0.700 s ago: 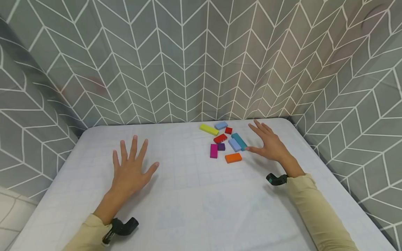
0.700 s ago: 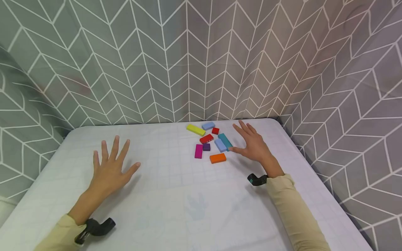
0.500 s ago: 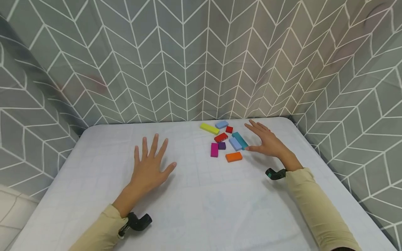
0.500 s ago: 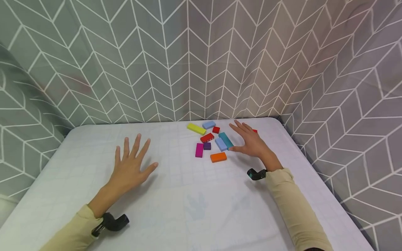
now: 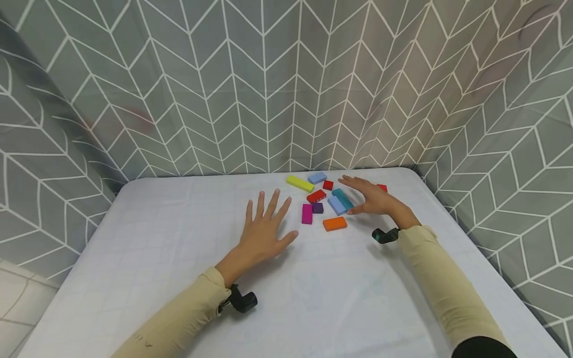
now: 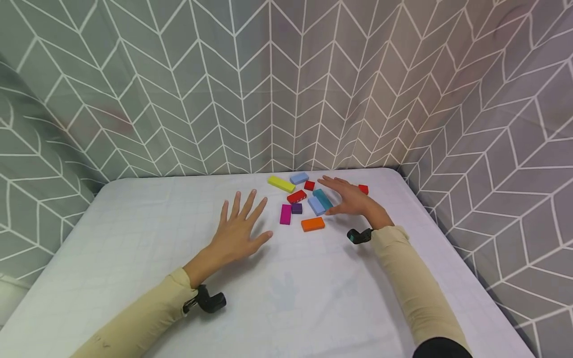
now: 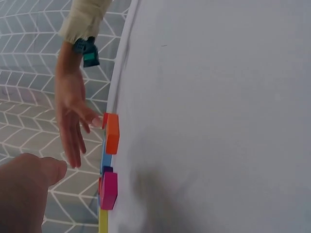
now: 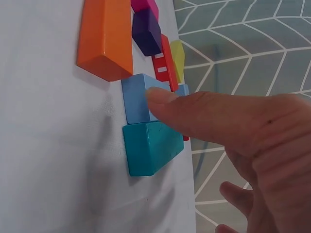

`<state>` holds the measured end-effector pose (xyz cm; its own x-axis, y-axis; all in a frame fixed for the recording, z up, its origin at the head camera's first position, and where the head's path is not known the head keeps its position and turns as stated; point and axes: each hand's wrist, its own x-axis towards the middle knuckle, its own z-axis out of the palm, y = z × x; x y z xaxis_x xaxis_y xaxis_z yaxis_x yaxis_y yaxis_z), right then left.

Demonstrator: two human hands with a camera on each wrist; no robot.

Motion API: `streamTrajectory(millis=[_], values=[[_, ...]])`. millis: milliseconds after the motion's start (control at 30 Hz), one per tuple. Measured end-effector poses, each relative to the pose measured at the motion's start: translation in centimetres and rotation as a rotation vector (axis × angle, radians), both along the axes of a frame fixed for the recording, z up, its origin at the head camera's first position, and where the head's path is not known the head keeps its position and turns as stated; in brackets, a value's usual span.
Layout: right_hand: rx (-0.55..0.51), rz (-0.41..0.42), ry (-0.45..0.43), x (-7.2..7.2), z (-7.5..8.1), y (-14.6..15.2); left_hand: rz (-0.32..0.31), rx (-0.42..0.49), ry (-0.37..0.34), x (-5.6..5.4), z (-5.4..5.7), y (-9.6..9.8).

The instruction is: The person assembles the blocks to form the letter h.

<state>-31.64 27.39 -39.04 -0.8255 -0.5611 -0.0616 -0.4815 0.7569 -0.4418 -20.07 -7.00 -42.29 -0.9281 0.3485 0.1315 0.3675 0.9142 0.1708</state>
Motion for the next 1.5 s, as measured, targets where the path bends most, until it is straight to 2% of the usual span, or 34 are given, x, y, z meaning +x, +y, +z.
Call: streamTrajectory(millis=[333,500,767,900,1067,1500], values=[[-0.002,0.036,-0.128,-1.7,-0.5,-0.2,-0.046,-0.050,-0.022,-2.0,0.0,4.3],[0.009,0.001,-0.205,-1.9,-0.9,-0.2,-0.066,-0.053,-0.045,-2.5,0.0,5.7],[-0.008,0.009,-0.250,-2.1,-1.2,-0.2,-0.119,-0.057,-0.071,-2.8,0.7,7.4],[-0.042,0.011,-0.258,-2.5,-1.5,0.1,-0.136,-0.067,-0.064,-2.9,0.8,7.8],[-0.066,0.010,-0.235,-2.9,-1.8,0.4,-0.129,-0.050,-0.065,-2.8,0.9,7.6],[-0.051,-0.009,-0.132,-2.1,-0.9,0.7,-0.100,-0.050,-0.080,-2.2,0.5,6.3]])
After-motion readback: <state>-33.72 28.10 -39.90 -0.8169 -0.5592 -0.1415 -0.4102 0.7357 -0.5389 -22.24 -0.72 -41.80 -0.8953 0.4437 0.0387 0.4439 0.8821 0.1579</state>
